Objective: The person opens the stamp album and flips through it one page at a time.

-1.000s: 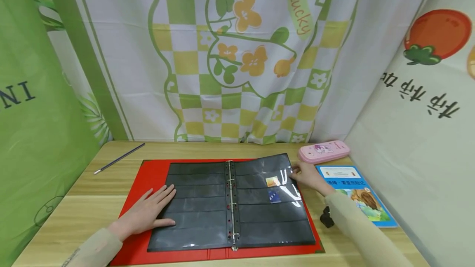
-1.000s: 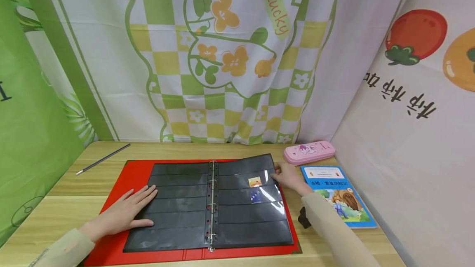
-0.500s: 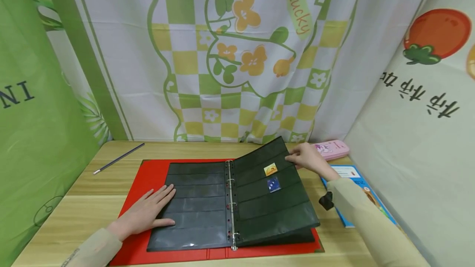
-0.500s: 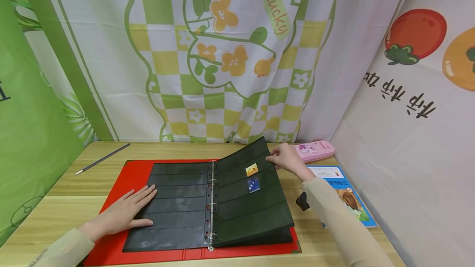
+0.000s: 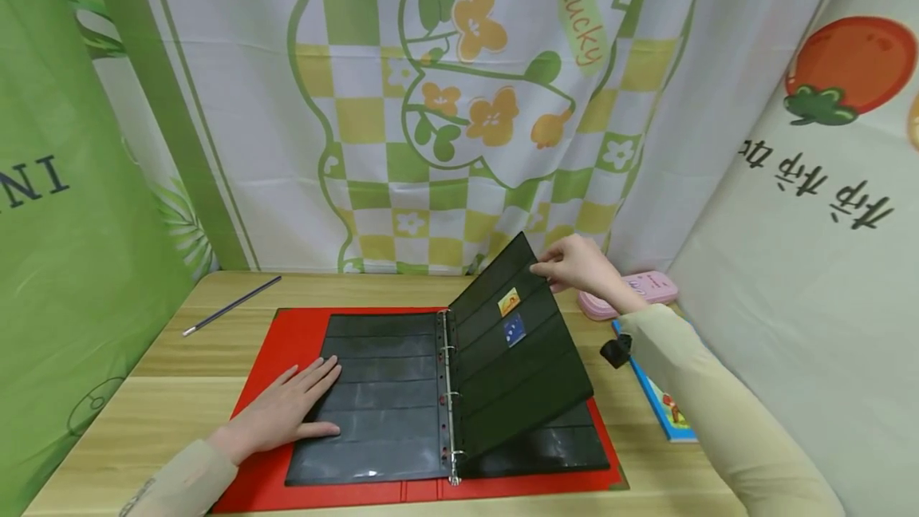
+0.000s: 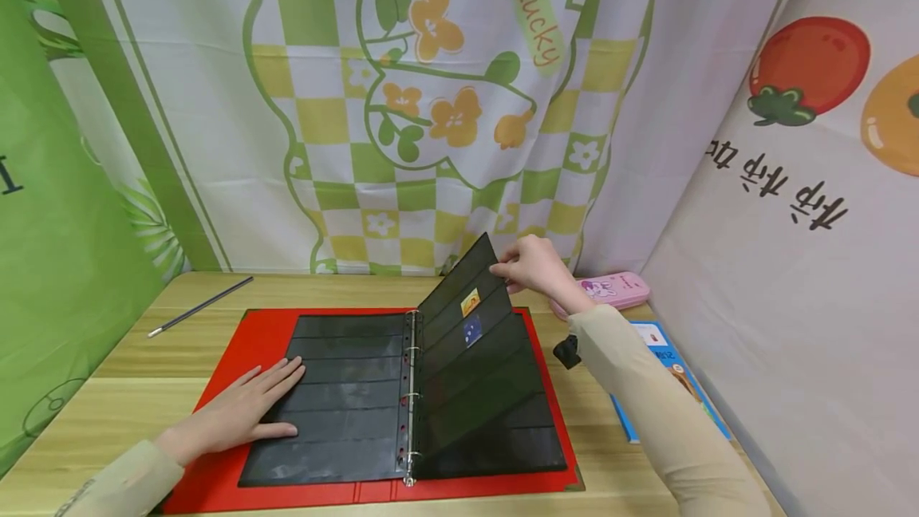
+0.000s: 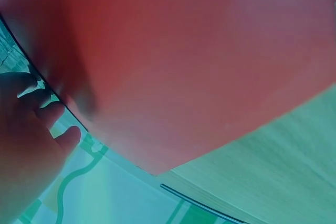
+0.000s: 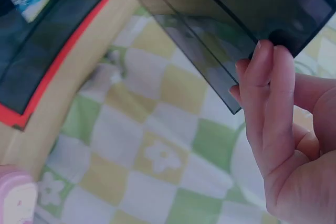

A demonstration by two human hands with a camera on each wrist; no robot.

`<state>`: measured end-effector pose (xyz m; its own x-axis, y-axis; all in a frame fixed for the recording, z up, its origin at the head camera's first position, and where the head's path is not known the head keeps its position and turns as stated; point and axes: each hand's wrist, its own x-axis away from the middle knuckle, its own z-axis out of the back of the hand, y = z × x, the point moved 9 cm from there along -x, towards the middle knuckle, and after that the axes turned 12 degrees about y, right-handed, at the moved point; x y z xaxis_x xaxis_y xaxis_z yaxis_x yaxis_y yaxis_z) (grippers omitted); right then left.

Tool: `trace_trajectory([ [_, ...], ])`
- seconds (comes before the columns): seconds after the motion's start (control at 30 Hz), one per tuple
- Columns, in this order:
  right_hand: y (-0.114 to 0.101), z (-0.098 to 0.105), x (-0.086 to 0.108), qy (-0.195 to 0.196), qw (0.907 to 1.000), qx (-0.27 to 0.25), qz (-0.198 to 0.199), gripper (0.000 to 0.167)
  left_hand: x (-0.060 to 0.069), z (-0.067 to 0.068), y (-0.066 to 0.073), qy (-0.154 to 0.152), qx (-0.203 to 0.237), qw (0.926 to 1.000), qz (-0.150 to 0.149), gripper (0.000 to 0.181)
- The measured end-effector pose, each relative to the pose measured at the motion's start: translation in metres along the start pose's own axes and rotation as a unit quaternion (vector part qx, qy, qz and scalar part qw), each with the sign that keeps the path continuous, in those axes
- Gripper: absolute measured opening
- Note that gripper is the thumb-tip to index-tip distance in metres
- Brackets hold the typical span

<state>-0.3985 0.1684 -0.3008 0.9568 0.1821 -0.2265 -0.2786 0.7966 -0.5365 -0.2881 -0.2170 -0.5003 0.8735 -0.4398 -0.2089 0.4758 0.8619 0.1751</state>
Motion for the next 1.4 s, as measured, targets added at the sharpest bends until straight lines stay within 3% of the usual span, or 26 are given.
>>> trace_trajectory([
  [0.3, -0.040, -0.008, -0.014, -0.038, 0.9982, -0.042, -0.016, 0.034, -0.006, 0.004, 0.002, -0.027, 0.004, 0.9996, 0.007, 0.102],
  [0.47, -0.059, -0.015, -0.021, -0.050, 0.9970, -0.057, -0.019, 0.032, -0.020, 0.020, 0.012, -0.005, 0.009, 0.9999, 0.010, 0.094],
  [0.6, -0.067, -0.020, -0.024, -0.052, 0.9962, -0.067, -0.021, 0.031, -0.040, 0.036, 0.036, 0.000, 0.049, 0.9985, 0.024, 0.077],
  [0.73, -0.072, -0.025, -0.025, -0.058, 0.9947, -0.081, -0.023, 0.031, -0.062, 0.055, 0.072, 0.011, 0.099, 0.9950, 0.011, 0.062],
  [0.9, -0.080, -0.031, -0.029, -0.058, 0.9937, -0.092, -0.026, 0.030, -0.088, 0.092, 0.120, 0.063, 0.141, 0.9876, -0.027, 0.035],
  [1.03, -0.088, -0.034, -0.030, -0.052, 0.9945, -0.088, -0.025, 0.029, -0.108, 0.123, 0.151, 0.110, 0.183, 0.9760, -0.044, 0.015],
  [1.2, -0.099, -0.037, -0.030, -0.042, 0.9956, -0.083, -0.013, 0.026, -0.125, 0.148, 0.170, 0.159, 0.205, 0.9648, -0.043, 0.016],
  [1.4, -0.109, -0.042, -0.030, -0.039, 0.9963, -0.076, 0.001, 0.025, -0.136, 0.158, 0.180, 0.171, 0.214, 0.9611, -0.035, 0.031],
])
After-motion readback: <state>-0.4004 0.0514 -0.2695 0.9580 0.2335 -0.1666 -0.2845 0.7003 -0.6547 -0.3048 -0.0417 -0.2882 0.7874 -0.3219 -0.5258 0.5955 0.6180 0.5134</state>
